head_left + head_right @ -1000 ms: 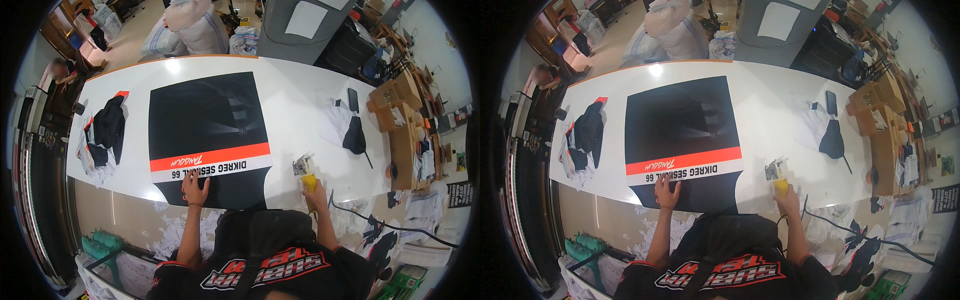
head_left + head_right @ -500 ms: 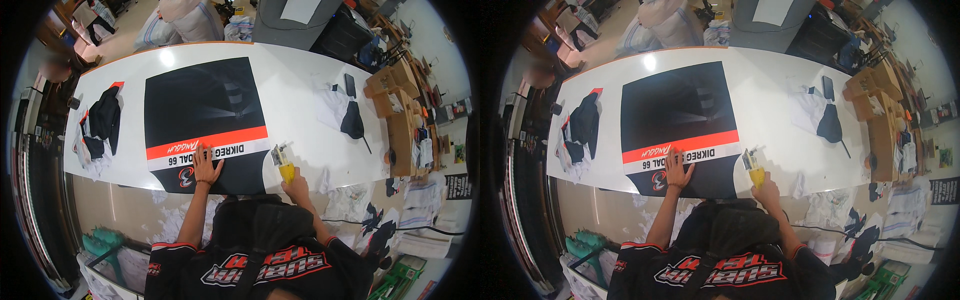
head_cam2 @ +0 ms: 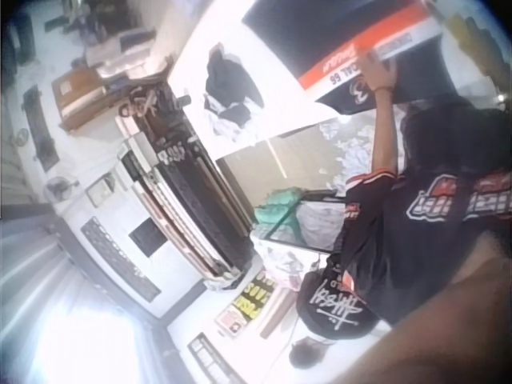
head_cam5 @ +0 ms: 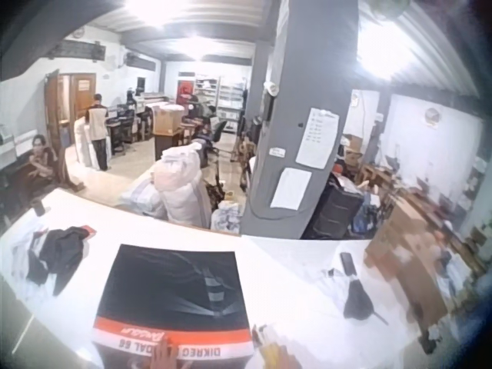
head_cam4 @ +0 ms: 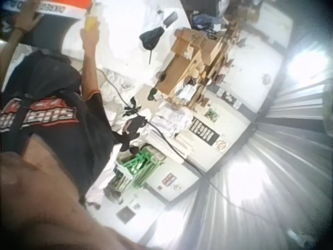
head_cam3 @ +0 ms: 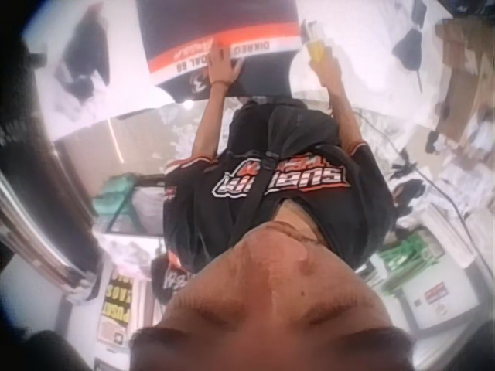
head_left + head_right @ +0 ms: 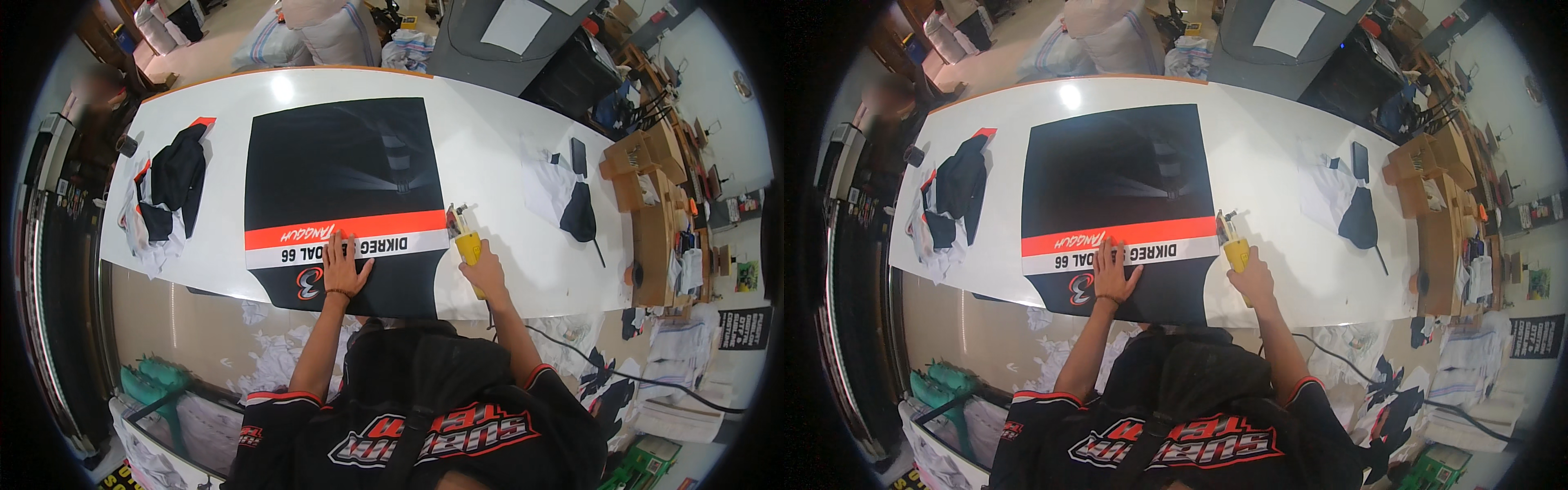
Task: The person uses a yellow electric fabric cutter to cut black and white fabric pieces on a white table. They align the fabric, cut along the edges, and separate the pieces, handling multiple fabric sections throughout the process.
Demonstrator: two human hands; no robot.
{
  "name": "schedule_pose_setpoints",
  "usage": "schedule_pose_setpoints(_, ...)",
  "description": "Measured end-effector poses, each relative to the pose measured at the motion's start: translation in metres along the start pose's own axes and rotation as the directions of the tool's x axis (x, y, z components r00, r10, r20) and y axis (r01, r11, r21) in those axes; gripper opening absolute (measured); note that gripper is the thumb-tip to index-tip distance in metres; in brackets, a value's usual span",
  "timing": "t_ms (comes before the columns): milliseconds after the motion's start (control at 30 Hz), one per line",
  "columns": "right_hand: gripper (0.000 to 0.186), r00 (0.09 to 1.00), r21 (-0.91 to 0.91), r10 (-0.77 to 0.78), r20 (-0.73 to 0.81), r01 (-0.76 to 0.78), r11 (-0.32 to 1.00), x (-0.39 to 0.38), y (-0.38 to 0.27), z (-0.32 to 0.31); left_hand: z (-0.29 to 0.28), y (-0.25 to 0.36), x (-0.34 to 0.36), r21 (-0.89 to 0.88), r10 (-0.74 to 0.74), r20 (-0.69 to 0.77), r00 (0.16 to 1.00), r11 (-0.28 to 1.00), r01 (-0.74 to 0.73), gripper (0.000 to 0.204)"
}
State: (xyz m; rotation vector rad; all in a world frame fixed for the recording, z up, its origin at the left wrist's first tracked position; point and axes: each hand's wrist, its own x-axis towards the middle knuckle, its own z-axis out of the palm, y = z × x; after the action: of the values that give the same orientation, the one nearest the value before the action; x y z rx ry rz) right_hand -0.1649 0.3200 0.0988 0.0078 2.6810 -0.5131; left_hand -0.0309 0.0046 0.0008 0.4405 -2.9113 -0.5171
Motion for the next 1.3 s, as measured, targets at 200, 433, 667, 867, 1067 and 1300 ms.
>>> schedule_pose_setpoints(200,0.065,0.999,-0.033,-0.033,-0.013,0.033,0.999,0.024,-0.009,-0.002,-0.002,0.001,0.000,-0.008,-0.015,0.025,1.000,1.000,0.015,0.082)
schedule_pose_setpoints(433,0.066,1.000,-0.027,-0.025,-0.005,0.025,0.999,0.045,-0.018,-0.007,-0.001,0.000,0.000,-0.001,-0.018,0.042,0.999,1.000,0.018,0.083)
schedule_pose_setpoints(667,0.066,0.999,-0.041,-0.035,0.002,0.035,0.999,0.064,-0.028,-0.013,-0.002,0.000,0.001,0.020,-0.019,0.049,0.999,1.000,0.018,0.082)
schedule_pose_setpoints(867,0.065,0.999,-0.042,-0.053,-0.011,0.053,0.998,0.084,-0.034,-0.016,-0.002,0.001,0.001,0.020,-0.018,0.042,0.999,1.000,0.017,0.083)
schedule_pose_setpoints(1067,0.065,0.998,-0.049,-0.067,-0.021,0.066,0.997,0.110,-0.044,-0.020,-0.003,0.002,0.002,0.014,-0.020,0.041,0.999,1.000,0.019,0.084)
schedule_pose_setpoints(1300,0.068,0.997,-0.085,-0.080,-0.013,0.079,0.993,0.134,-0.062,-0.030,-0.002,0.001,0.002,0.022,-0.024,0.047,0.999,1.000,0.023,0.084)
